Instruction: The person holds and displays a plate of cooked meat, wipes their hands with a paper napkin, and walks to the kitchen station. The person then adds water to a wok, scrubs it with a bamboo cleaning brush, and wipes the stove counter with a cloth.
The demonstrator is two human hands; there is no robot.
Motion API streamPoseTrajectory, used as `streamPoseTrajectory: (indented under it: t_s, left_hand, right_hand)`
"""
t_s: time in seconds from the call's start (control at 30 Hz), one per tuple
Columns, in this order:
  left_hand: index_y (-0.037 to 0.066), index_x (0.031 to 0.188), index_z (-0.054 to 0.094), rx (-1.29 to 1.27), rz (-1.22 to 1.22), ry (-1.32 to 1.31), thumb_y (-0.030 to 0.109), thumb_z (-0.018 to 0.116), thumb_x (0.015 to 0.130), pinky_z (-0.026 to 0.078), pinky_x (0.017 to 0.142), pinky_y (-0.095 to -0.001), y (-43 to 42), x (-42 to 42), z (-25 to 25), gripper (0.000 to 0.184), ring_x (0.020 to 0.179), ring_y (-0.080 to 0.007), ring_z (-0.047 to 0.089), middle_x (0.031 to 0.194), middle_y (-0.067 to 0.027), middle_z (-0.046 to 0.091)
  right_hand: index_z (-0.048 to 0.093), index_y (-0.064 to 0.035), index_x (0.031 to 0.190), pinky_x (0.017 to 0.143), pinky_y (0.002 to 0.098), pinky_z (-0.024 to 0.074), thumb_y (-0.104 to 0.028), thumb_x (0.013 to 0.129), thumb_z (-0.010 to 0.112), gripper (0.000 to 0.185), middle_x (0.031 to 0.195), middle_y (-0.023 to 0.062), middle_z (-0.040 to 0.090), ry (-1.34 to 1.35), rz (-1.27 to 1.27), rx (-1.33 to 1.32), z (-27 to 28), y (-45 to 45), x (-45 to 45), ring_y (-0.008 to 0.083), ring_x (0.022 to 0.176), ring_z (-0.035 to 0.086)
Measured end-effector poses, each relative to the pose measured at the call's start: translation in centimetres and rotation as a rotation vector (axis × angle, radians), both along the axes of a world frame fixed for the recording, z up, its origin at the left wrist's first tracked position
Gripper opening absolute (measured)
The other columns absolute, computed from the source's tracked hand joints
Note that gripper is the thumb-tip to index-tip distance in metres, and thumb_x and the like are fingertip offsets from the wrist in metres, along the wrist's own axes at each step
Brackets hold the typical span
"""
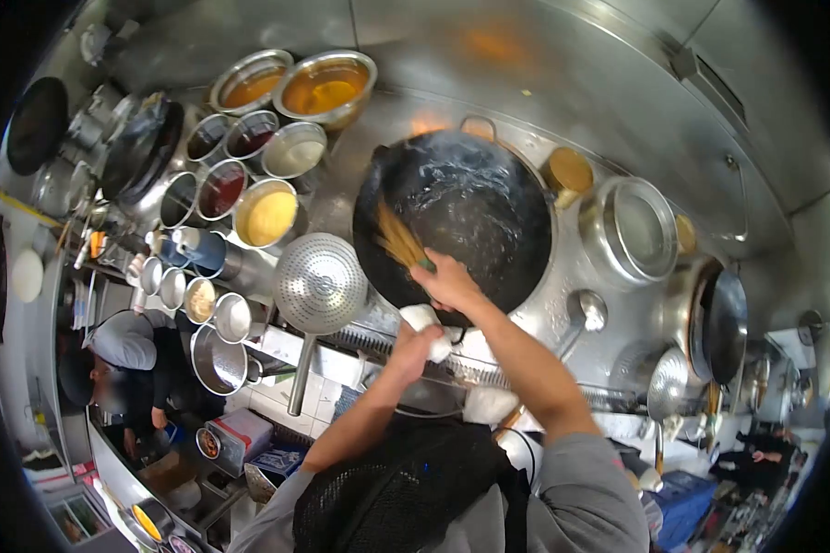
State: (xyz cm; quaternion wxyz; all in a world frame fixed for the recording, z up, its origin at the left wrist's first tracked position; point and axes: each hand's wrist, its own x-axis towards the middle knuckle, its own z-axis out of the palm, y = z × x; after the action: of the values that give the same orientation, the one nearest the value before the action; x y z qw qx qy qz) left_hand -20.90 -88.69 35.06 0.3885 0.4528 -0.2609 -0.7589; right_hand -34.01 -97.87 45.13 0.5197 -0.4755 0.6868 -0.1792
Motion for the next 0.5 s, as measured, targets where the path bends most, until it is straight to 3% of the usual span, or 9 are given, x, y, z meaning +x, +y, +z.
streamPoseTrajectory:
  t_s: [0.07, 0.13, 0.2, 0.33, 0.4, 0.5]
  left_hand:
    - [0.003, 0.122, 0.057, -0.018, 0.0, 0.093, -0.003, 0.065, 0.085, 0.057, 0.079, -0.0348, 0.1, 0.2, -0.4, 0.038, 0.092, -0.0192, 0.067, 0.105, -0.0072, 0.065]
    - [0.002, 0.124, 0.058, 0.058, -0.046, 0.026, -0.003, 0.066, 0.085, 0.057, 0.081, -0.0355, -0.2, 0.4, -1.0, 0.041, 0.095, -0.0197, 0.067, 0.108, -0.0078, 0.066]
    - [0.001, 0.125, 0.057, 0.001, -0.086, 0.018, -0.004, 0.066, 0.085, 0.057, 0.081, -0.0356, -0.4, 0.5, -0.6, 0.042, 0.095, -0.0204, 0.068, 0.11, -0.0081, 0.067]
    - [0.002, 0.123, 0.058, 0.011, -0.059, -0.003, -0.003, 0.066, 0.086, 0.058, 0.08, -0.0359, -0.3, 0.5, -0.4, 0.038, 0.093, -0.0202, 0.068, 0.106, -0.0084, 0.067]
    - [0.002, 0.122, 0.057, 0.012, -0.084, 0.004, -0.003, 0.066, 0.086, 0.058, 0.078, -0.0359, -0.3, 0.6, -0.7, 0.037, 0.092, -0.0199, 0.068, 0.105, -0.0081, 0.067]
    - [0.003, 0.119, 0.056, -0.002, -0.112, 0.044, -0.002, 0.066, 0.087, 0.058, 0.076, -0.0356, -0.3, 0.8, -1.7, 0.034, 0.091, -0.0194, 0.068, 0.102, -0.0074, 0.066]
  right_hand:
    - [0.048, -0.0075, 0.152, 0.069, 0.0455, 0.0614, -0.036, 0.095, 0.067, 0.066, 0.091, 0.0254, 0.073, 0.523, 0.473, -0.46, -2.5, 5.8, -5.5, 0.0329, 0.079, 0.076]
    - [0.048, -0.0067, 0.147, 0.082, 0.052, 0.0603, -0.037, 0.095, 0.067, 0.063, 0.103, 0.0277, 0.073, 0.776, 0.586, -0.01, 2.0, 9.3, -9.6, 0.0395, 0.099, 0.074]
    - [0.046, -0.0086, 0.146, 0.084, 0.0527, 0.0602, -0.035, 0.096, 0.066, 0.06, 0.104, 0.0256, 0.073, 1.115, 0.53, 0.075, 1.5, 8.9, -14.6, 0.0413, 0.097, 0.074]
    - [0.044, -0.009, 0.146, 0.091, 0.0535, 0.0583, -0.039, 0.098, 0.066, 0.061, 0.111, 0.0256, 0.072, 1.109, 0.171, -0.148, -2.6, -0.6, -15.7, 0.0438, 0.103, 0.072]
    - [0.046, -0.007, 0.143, 0.095, 0.0543, 0.0566, -0.041, 0.098, 0.066, 0.06, 0.114, 0.0276, 0.071, 0.902, 0.012, -0.036, -3.5, -5.1, -10.2, 0.0457, 0.109, 0.07]
    - [0.047, -0.0026, 0.14, 0.1, 0.0562, 0.0539, -0.042, 0.095, 0.065, 0.062, 0.117, 0.0326, 0.069, 0.597, -0.094, -0.189, -7.5, -6.3, -3.9, 0.0521, 0.112, 0.066]
